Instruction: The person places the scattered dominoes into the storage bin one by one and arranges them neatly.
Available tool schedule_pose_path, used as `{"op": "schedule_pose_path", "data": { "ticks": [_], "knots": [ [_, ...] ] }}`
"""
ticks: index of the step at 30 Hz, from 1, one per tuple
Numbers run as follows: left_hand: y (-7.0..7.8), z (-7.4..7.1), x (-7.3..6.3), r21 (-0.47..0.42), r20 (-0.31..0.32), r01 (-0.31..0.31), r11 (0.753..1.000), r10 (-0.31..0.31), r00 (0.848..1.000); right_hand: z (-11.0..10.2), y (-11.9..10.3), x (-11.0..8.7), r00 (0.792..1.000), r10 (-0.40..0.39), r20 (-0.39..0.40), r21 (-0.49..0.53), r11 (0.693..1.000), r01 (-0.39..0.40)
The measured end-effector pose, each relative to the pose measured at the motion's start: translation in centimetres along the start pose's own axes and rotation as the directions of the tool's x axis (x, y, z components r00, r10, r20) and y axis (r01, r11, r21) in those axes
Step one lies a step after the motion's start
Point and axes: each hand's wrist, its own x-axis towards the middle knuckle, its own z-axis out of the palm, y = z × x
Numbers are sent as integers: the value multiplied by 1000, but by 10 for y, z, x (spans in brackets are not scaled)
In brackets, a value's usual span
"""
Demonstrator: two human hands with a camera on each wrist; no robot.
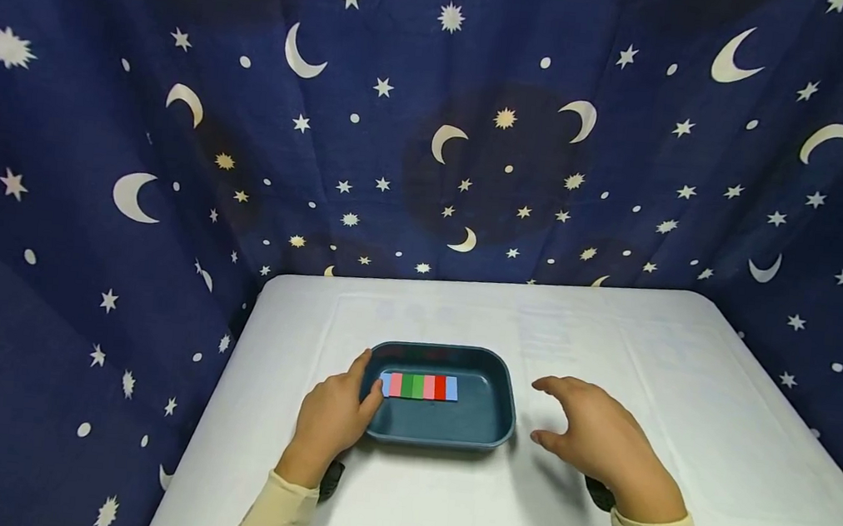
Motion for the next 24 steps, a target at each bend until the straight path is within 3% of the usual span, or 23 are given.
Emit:
{"op": "schedule_pose_path", "data": {
  "ticks": [16, 24],
  "knots": [
    [4, 3, -1, -11, 12, 1, 1000, -1, 1000, 16, 47, -42, 988, 151, 44, 9, 988, -152],
    [3, 1, -2, -12, 3, 6, 1000, -6, 1000, 25, 60, -53, 982, 170, 82, 23, 985, -172]
  ]
}}
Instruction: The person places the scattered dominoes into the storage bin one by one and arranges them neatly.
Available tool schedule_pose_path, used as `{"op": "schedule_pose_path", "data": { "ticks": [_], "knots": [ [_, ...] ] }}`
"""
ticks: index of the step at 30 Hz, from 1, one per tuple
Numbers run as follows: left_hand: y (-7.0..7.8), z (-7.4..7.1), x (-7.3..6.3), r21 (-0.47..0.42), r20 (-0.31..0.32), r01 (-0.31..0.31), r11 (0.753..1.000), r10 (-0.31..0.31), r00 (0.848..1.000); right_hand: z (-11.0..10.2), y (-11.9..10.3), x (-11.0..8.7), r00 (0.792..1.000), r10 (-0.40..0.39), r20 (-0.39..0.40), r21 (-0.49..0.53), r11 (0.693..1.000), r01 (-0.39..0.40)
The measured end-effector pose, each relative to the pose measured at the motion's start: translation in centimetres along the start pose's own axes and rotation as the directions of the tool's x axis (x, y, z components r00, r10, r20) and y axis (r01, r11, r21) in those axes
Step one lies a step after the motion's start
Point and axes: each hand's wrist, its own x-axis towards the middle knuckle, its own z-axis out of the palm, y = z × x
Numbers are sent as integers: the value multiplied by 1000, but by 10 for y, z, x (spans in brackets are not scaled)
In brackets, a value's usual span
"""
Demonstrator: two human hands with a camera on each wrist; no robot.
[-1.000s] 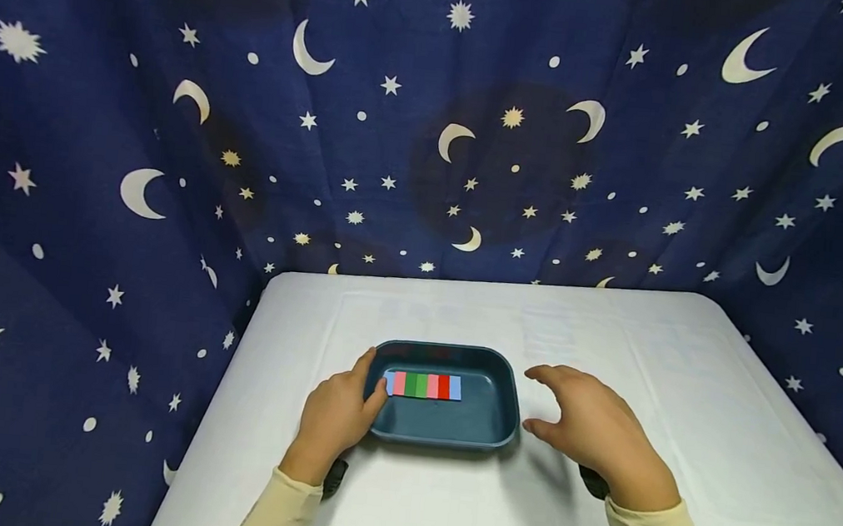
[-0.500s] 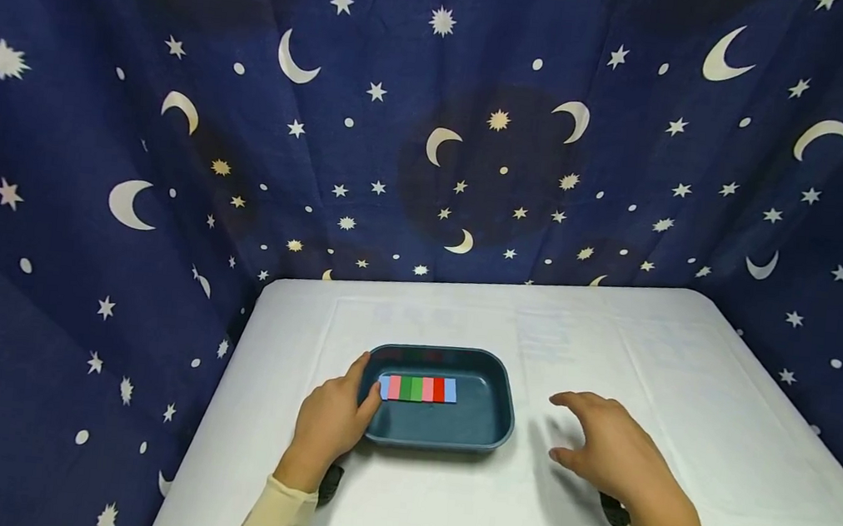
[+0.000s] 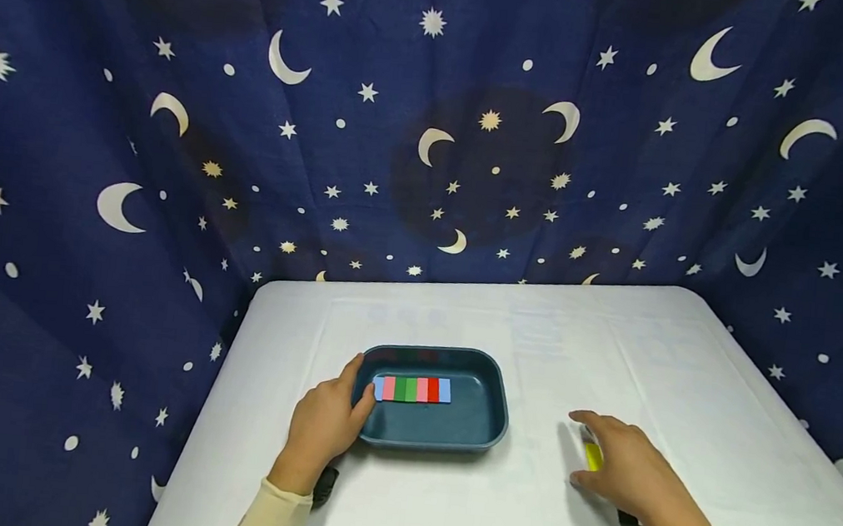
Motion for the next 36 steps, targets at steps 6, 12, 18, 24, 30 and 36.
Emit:
{"op": "schedule_pose_path", "data": {
  "ticks": [6, 12, 18, 24, 30, 36],
  "knots": [
    [-1, -1, 0, -4, 9, 1, 1000, -1, 1000, 5, 5, -1, 999, 27, 46, 8, 1000, -28],
    [0, 0, -1, -3, 0, 7, 1000, -7, 1000, 3, 8, 0, 996, 49, 69, -3, 999, -49],
    [1, 1, 0, -2, 2, -4, 1000, 4, 1000, 5, 14, 0, 994, 73, 77, 10, 997, -74],
    [-2, -3, 2, 10, -14, -7, 1000, 7, 1000, 8, 17, 1, 994, 87, 61, 33, 995, -89],
    [-2, -2, 2, 8, -5, 1, 1000, -1, 1000, 9, 20, 0, 987, 145, 76, 24, 989, -147],
    [-1, -1, 0, 2, -5, 4, 1000, -4, 1000, 10, 24, -4, 983, 170, 76, 26, 985, -172]
  ]
}}
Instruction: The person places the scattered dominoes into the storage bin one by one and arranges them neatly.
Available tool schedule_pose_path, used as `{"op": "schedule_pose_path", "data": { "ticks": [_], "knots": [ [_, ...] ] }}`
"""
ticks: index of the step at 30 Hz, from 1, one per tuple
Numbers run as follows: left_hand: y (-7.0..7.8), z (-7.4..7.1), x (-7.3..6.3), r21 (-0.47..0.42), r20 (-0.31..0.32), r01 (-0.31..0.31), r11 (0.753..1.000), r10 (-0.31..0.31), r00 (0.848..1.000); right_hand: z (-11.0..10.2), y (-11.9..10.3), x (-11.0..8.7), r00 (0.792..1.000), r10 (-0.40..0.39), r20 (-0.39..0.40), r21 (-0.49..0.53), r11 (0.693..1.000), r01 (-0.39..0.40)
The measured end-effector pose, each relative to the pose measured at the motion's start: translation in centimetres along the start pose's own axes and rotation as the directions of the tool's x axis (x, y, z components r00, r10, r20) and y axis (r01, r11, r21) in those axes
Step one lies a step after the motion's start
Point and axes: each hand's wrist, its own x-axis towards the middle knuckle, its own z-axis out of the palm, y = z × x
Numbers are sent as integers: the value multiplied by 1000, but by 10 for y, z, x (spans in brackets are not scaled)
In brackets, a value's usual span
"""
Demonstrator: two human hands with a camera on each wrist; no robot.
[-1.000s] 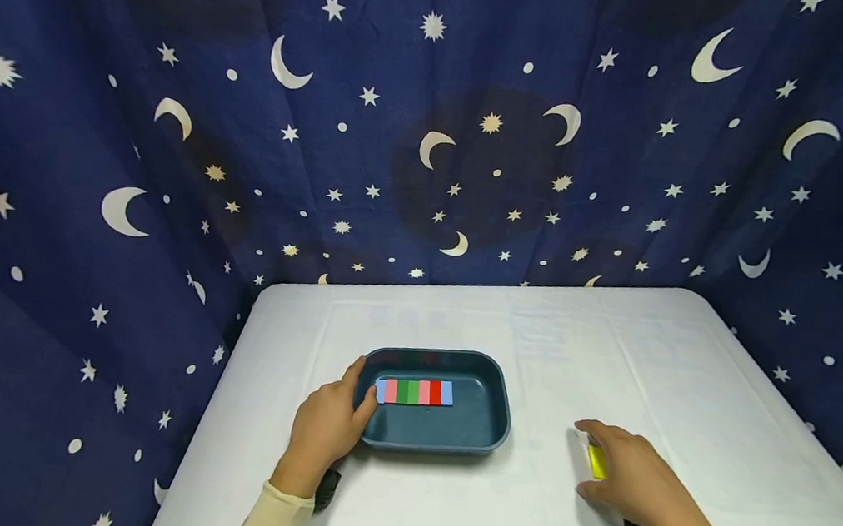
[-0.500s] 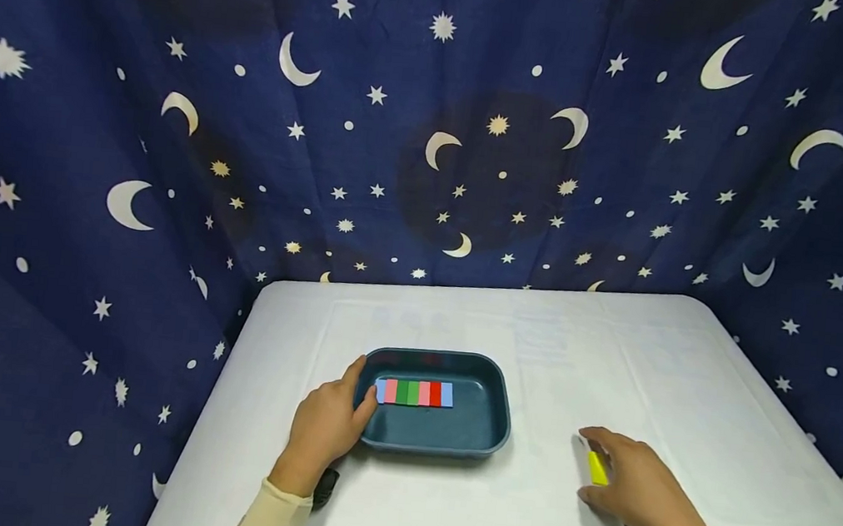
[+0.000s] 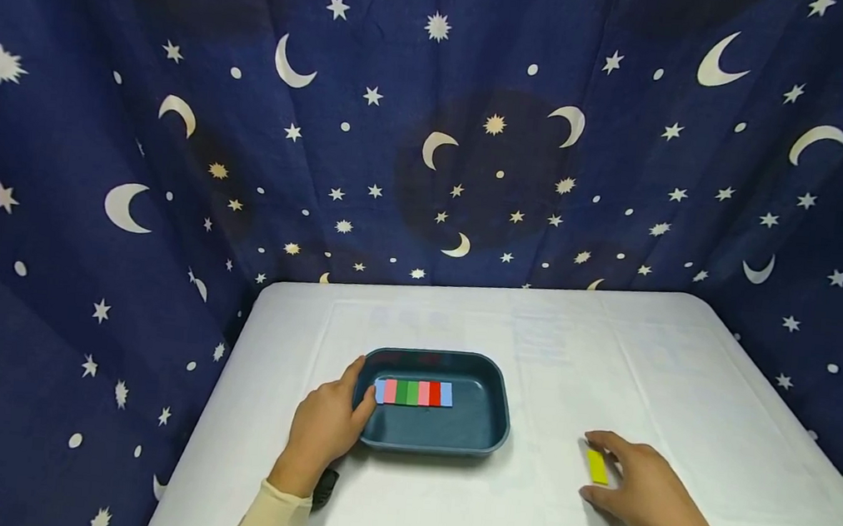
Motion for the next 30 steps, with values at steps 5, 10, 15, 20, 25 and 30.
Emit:
{"op": "schedule_pose_path", "data": {
  "ticks": [5, 10, 15, 20, 25, 30],
  "knots": [
    [0, 0, -1, 3, -6, -2, 1000, 2, 1000, 2, 4, -4, 999, -41, -32, 13, 999, 41],
    [-1, 0, -1, 4, -6, -11, 1000, 11, 1000, 4, 8, -5, 997, -65, -51, 22, 998, 66],
    [-1, -1, 0, 7, -8, -14, 1000, 14, 1000, 5, 10, -5, 996, -68, -54, 32, 997, 70],
    [-1, -1, 1, 3, 0, -11, 1000, 11, 1000, 5, 11, -6, 997, -57, -57, 41, 997, 59],
    [0, -2, 1, 0, 7, -7, 1000, 7, 1000, 6, 10, -6, 997, -53, -56, 35, 998, 55],
    [0, -2, 0, 7, 8, -2, 1000, 2, 1000, 6, 10, -6, 995, -65, -74, 29, 997, 68]
  ]
}}
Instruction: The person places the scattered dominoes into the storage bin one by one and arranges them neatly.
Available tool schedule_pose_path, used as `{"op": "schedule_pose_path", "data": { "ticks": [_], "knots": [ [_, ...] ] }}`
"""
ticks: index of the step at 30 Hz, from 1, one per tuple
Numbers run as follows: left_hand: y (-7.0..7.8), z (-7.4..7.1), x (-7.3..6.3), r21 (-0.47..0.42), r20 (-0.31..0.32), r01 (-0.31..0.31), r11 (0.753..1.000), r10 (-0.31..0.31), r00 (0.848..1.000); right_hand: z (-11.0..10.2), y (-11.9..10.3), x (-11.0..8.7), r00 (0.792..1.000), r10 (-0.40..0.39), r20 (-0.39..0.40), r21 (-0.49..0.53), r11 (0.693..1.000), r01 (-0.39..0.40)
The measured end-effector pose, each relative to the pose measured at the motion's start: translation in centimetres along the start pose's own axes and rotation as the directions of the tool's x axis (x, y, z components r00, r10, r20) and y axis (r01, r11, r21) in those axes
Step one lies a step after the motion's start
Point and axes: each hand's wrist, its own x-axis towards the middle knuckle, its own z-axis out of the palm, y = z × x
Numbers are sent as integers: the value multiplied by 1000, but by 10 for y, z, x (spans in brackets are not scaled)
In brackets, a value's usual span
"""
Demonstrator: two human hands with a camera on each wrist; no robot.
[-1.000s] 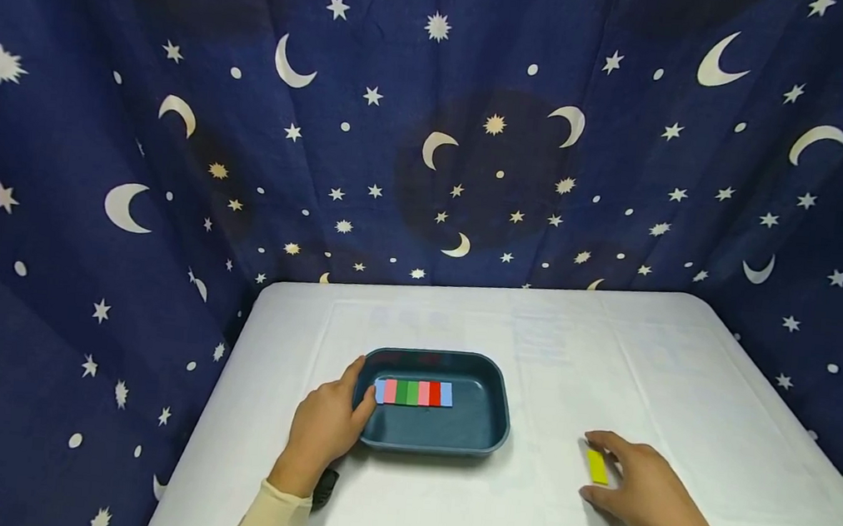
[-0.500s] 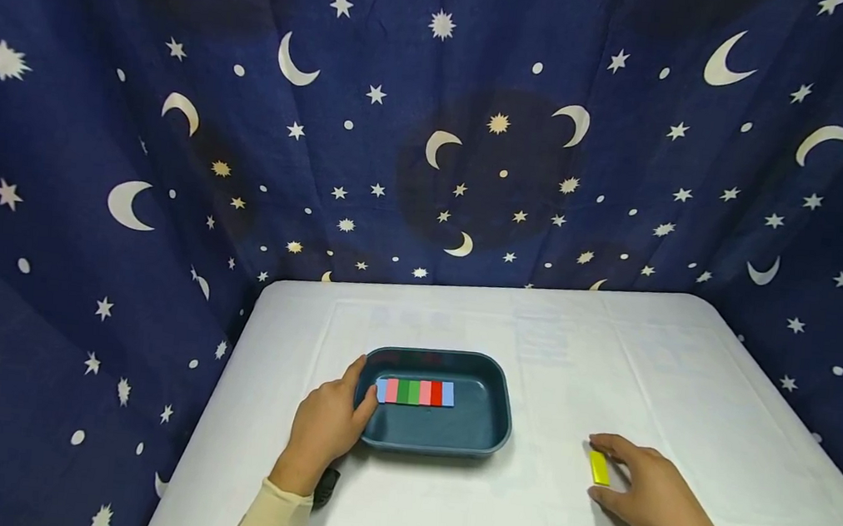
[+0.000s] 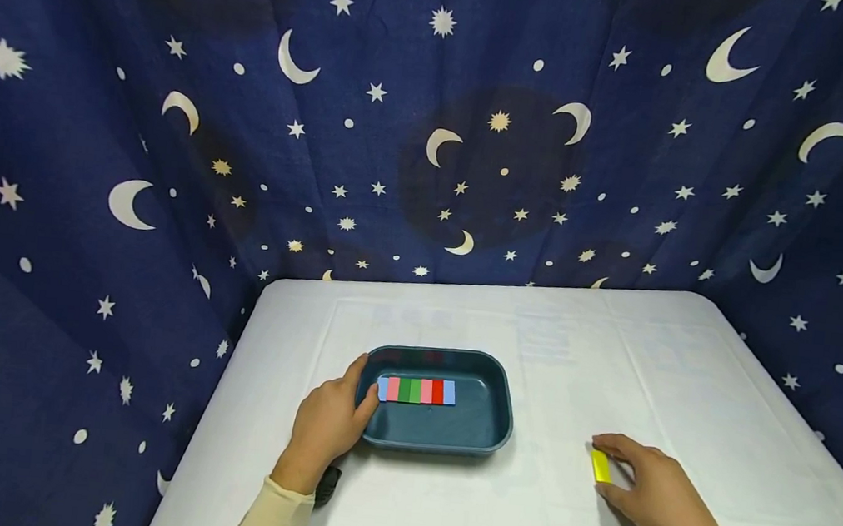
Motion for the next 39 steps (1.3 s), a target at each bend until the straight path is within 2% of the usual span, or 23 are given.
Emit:
{"op": "schedule_pose_path", "data": {
  "ticks": [17, 27, 39],
  "knots": [
    [0, -1, 0, -11, -4, 5, 1000, -5, 1000, 0, -1, 2, 1000, 0, -11, 6, 1000, 0],
    [-1, 1, -1, -10, 0, 2, 1000, -2, 1000, -1, -2, 4, 999, 34, 25, -4, 999, -34],
    [-2, 1, -1, 1, -4, -2, 1000, 2, 1000, -3, -2, 6, 1000, -3, 19, -8, 1000, 3]
  ]
}}
